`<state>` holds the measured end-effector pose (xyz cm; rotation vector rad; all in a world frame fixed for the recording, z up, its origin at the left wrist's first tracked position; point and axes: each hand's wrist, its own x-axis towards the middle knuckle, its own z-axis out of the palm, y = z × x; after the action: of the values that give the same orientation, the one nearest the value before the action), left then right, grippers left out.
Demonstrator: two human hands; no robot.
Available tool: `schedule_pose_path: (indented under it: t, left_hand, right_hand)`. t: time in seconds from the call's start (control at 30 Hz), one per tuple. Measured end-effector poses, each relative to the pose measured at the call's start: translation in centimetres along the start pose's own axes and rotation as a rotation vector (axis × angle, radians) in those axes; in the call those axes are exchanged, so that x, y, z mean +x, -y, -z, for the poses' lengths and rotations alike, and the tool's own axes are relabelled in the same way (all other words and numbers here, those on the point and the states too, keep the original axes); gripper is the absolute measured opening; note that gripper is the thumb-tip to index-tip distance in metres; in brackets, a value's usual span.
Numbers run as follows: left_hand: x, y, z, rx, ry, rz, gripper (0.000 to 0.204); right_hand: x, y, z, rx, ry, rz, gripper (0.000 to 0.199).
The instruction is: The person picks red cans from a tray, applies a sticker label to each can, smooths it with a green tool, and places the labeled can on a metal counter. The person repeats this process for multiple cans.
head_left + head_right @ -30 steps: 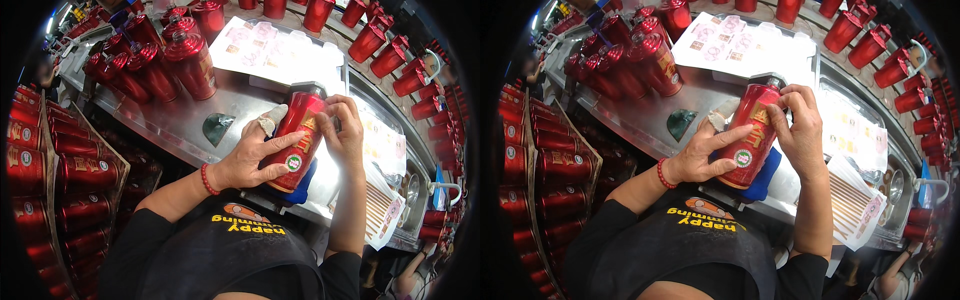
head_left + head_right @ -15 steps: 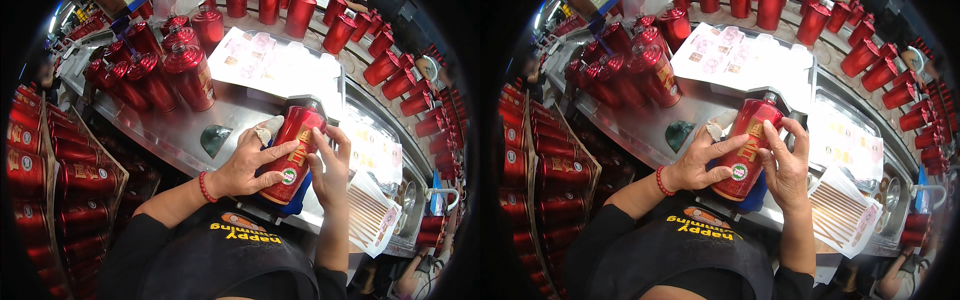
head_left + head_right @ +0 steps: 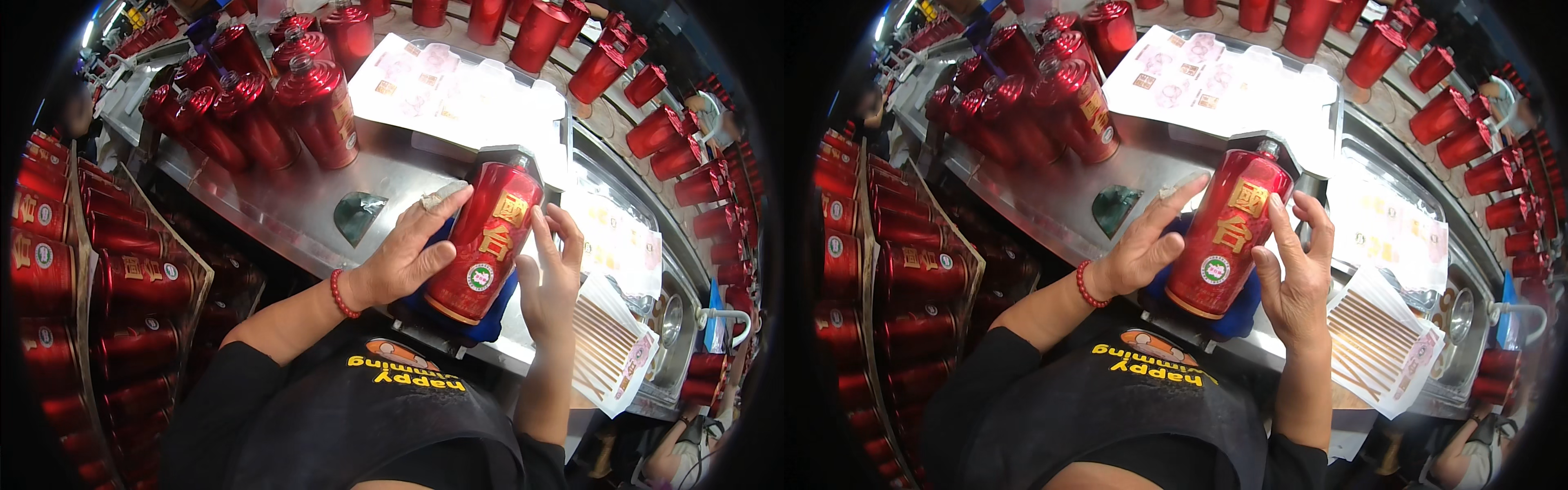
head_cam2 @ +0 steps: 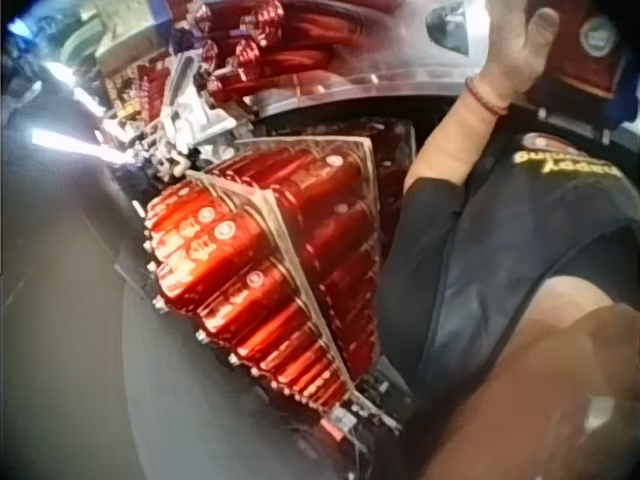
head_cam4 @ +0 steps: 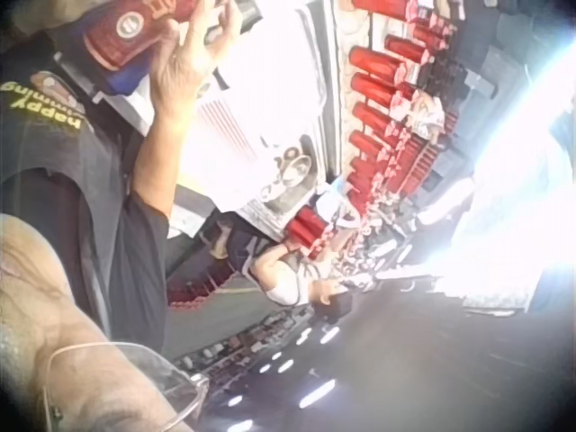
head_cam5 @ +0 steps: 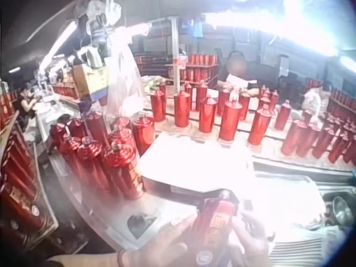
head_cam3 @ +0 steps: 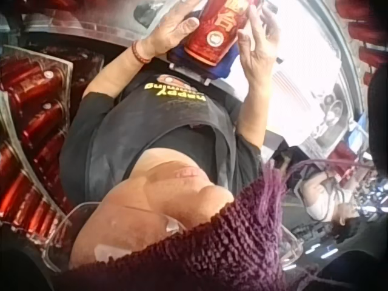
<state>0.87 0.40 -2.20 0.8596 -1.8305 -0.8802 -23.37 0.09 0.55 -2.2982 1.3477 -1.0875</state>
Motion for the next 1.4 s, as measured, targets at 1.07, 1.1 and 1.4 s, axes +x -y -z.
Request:
schedule_pose_path:
  t: [1.07,1.1,1.4]
  left_hand:
    - [1.3,-0.2,0.9,0.393,0.071,-0.225,0.049]
    - [1.3,-0.2,0.9,0.386,0.063,-0.215,0.049]
    - [2.6,-0.3,0.9,0.340,-0.020,-0.207,0.053]
  right_hand:
    - [-2.2,-0.1,-0.3,0.054,0.105,0.029,0.068]
    - [-2.1,-0.1,-0.4,0.077,0.092,0.039,0.067]
    - [-1.3,0.4,0.2,0.093,0.041,0.049,0.065]
